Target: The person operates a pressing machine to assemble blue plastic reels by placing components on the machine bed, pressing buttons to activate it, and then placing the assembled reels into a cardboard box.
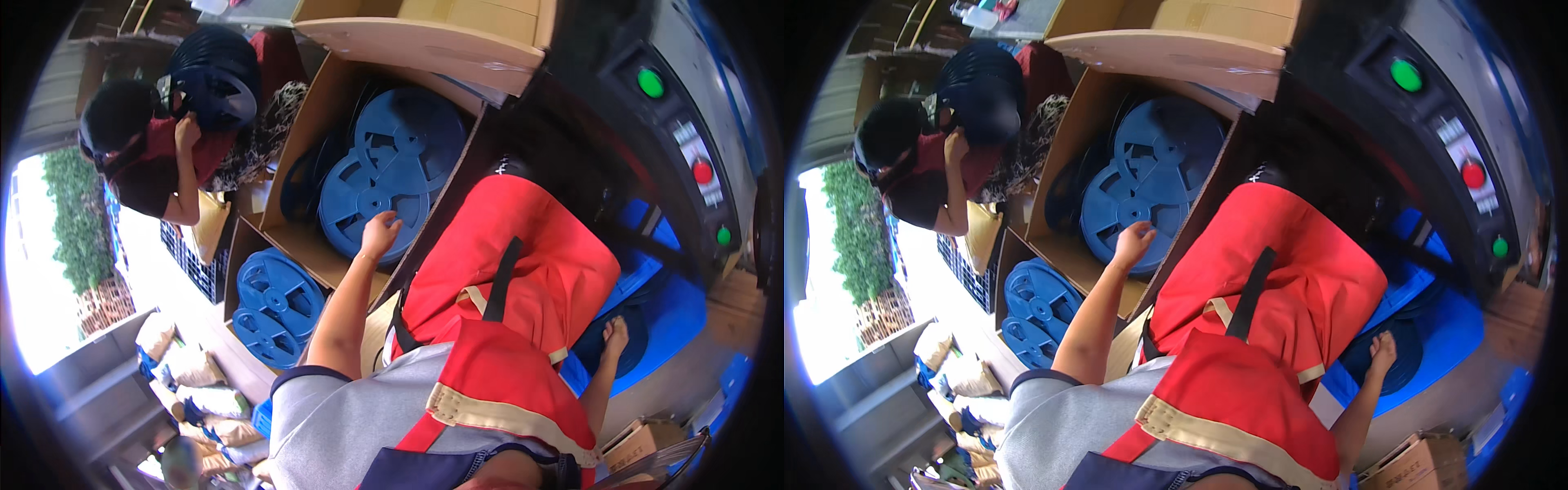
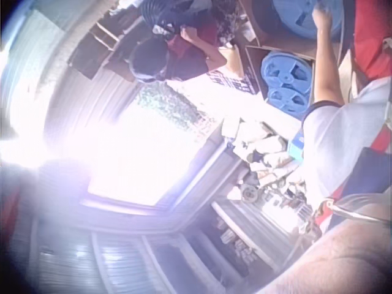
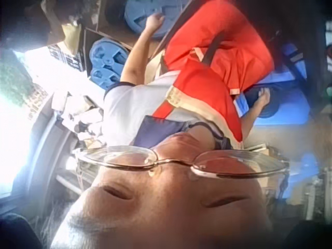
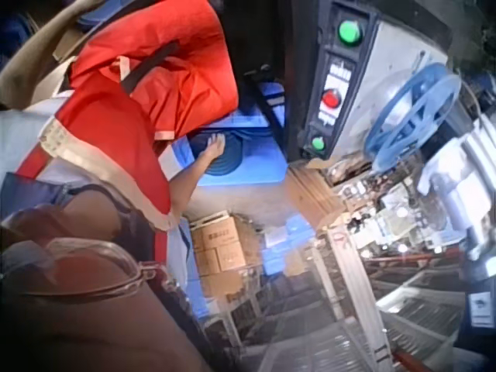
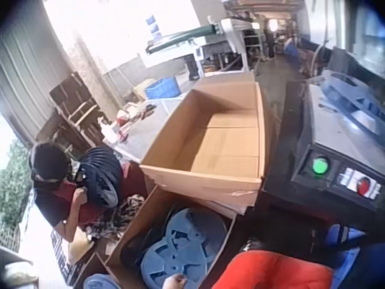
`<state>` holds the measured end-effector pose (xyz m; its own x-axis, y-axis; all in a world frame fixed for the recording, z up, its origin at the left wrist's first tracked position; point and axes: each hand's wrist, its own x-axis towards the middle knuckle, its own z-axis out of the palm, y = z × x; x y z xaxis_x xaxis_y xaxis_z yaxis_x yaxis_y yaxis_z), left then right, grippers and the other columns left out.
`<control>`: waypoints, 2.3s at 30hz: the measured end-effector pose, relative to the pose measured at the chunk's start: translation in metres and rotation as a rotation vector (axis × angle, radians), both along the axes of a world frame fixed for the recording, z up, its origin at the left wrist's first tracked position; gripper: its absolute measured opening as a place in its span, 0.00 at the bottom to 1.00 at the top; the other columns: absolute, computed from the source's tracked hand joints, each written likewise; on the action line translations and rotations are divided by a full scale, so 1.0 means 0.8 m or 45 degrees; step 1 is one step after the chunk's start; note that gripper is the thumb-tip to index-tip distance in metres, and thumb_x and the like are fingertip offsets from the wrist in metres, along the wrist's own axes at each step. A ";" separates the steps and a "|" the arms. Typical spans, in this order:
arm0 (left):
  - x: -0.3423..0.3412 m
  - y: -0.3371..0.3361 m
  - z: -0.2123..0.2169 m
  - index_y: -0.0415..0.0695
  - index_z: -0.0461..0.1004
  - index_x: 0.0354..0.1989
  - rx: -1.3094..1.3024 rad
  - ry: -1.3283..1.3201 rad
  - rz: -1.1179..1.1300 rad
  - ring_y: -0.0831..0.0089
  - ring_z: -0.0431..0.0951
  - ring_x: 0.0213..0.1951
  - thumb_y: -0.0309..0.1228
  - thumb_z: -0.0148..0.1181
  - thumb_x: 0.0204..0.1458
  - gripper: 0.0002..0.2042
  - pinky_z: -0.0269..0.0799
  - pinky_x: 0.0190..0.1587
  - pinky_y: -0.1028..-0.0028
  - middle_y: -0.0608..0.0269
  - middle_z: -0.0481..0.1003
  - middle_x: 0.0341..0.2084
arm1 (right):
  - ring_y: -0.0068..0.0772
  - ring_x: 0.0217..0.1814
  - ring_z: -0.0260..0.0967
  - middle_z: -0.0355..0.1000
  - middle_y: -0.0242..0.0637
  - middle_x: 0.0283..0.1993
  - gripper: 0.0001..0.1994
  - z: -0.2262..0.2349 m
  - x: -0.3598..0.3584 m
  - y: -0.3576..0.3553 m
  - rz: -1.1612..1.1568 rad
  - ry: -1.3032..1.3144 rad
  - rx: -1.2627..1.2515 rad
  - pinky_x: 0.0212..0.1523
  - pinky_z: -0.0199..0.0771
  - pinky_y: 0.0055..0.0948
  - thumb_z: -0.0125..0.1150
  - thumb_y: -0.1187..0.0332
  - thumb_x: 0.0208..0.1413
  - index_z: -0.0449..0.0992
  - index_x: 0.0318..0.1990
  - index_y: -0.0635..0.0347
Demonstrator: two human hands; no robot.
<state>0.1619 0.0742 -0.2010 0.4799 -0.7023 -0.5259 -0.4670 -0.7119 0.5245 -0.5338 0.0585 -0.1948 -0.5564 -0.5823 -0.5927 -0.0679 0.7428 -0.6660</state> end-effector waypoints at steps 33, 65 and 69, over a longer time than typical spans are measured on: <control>0.016 -0.017 0.407 0.37 0.76 0.35 -0.874 -0.486 -0.328 0.55 0.75 0.26 0.27 0.69 0.43 0.11 0.70 0.30 0.64 0.51 0.75 0.23 | 0.56 0.77 0.25 0.33 0.54 0.74 0.53 0.326 0.557 -0.179 1.908 0.204 -0.558 0.65 0.58 0.46 0.72 0.56 0.44 0.39 0.71 0.58; -0.146 -0.292 0.390 0.42 0.76 0.26 -0.542 0.981 -0.911 0.85 0.71 0.22 0.41 0.65 0.53 0.14 0.67 0.27 0.84 0.69 0.74 0.18 | 0.39 0.53 0.69 0.64 0.43 0.57 0.44 0.323 0.350 -0.060 0.727 -0.900 -0.821 0.52 0.74 0.35 0.68 0.69 0.44 0.48 0.69 0.52; -0.123 -0.250 0.316 0.42 0.78 0.36 -1.216 -0.034 -0.697 0.66 0.77 0.33 0.42 0.68 0.46 0.16 0.72 0.33 0.72 0.55 0.78 0.35 | 0.39 0.54 0.69 0.63 0.42 0.57 0.46 0.327 0.406 -0.087 1.088 -0.785 -0.789 0.52 0.74 0.36 0.70 0.69 0.43 0.48 0.69 0.52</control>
